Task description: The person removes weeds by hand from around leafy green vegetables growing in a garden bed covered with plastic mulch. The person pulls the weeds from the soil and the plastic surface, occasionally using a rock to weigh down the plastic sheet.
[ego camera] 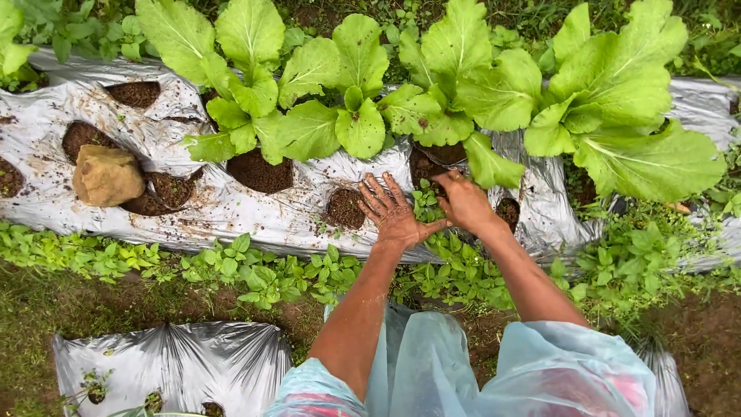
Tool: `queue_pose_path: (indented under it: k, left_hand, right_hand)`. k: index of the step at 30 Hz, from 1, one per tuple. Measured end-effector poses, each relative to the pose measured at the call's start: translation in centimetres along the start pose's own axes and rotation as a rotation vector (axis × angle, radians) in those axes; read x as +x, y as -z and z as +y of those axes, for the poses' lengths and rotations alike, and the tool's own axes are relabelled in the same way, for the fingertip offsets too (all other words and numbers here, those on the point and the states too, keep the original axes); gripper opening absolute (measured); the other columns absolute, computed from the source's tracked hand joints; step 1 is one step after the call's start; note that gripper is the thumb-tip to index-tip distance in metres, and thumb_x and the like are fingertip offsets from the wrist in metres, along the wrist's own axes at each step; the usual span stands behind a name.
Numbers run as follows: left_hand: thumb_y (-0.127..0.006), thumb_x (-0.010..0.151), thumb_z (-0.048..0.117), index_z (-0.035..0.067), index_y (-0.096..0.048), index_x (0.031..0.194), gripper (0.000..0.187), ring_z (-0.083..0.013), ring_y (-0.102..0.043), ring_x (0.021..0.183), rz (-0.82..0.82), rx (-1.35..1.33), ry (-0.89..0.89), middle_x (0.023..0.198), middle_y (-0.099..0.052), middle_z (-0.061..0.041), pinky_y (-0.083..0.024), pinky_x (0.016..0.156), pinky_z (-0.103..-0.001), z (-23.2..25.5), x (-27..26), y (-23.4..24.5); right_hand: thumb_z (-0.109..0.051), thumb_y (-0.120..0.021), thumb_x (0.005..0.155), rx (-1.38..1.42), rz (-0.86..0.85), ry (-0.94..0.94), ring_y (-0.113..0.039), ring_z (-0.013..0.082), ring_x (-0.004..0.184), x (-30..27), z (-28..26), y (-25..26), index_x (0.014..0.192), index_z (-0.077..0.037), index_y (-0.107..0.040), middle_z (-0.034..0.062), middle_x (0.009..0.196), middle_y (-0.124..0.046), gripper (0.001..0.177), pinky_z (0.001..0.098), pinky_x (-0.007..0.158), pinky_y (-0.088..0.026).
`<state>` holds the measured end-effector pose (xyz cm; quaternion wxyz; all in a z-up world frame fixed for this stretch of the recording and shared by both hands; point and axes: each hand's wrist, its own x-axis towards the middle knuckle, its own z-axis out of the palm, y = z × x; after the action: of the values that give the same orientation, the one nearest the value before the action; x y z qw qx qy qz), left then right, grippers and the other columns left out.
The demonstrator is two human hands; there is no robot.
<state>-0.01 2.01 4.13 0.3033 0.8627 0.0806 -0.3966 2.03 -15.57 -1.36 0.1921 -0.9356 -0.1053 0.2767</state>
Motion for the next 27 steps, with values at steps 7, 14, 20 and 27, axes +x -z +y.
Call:
queue_pose_path:
  k: [7, 14, 20, 27]
  left_hand:
    - [-0.065, 0.062, 0.092, 0.01, 0.029, 0.157, 0.158, -0.0498, 0.022, 0.151, 0.061, 0.047, 0.006, 0.162, 0.031, -0.031, 0.005, 0.119, -0.07, -1.1, 1.5, -2.1]
    - [-0.065, 0.058, 0.093, 0.009, 0.026, 0.158, 0.159, -0.0488, 0.011, 0.154, -0.014, 0.007, -0.003, 0.166, 0.018, -0.031, 0.005, 0.12, -0.07, 1.0, -1.8, 1.4]
    - [-0.066, 0.061, 0.092, 0.01, 0.026, 0.159, 0.157, -0.0484, 0.015, 0.153, -0.007, 0.087, -0.005, 0.167, 0.019, -0.03, 0.007, 0.118, -0.071, -0.6, 0.5, -0.3]
    - [-0.06, 0.054, 0.098, 0.01, 0.031, 0.156, 0.163, -0.0517, 0.024, 0.15, 0.061, 0.098, -0.004, 0.16, 0.035, -0.032, 0.008, 0.117, -0.072, -1.7, 2.1, -2.6]
  right_hand:
    - [-0.018, -0.063, 0.095, 0.106, 0.266, 0.202, -0.071, 0.0342, 0.101, 2.6, 4.7, -7.5, 0.107, -0.015, -0.067, 0.0063, 0.111, -0.061, 0.013, 0.0427, 0.083, -0.061]
    - [-0.011, -0.054, 0.104, 0.769, 0.353, 0.066, -0.062, 0.0412, 0.113, -0.4, 3.9, -5.5, 0.119, -0.007, -0.057, 0.0215, 0.112, -0.062, 0.016, 0.0526, 0.097, -0.049]
    - [-0.002, -0.063, 0.096, 0.562, -0.201, 0.121, -0.057, 0.0458, 0.118, 1.2, 1.6, -1.8, 0.147, -0.011, -0.049, 0.0231, 0.134, -0.048, 0.054, 0.0532, 0.096, -0.056]
    - [-0.008, -0.07, 0.094, 0.744, 0.055, 0.274, -0.06, 0.0405, 0.118, 4.9, 9.7, -11.2, 0.128, -0.003, -0.07, 0.0195, 0.107, -0.067, 0.035, 0.0538, 0.103, -0.045]
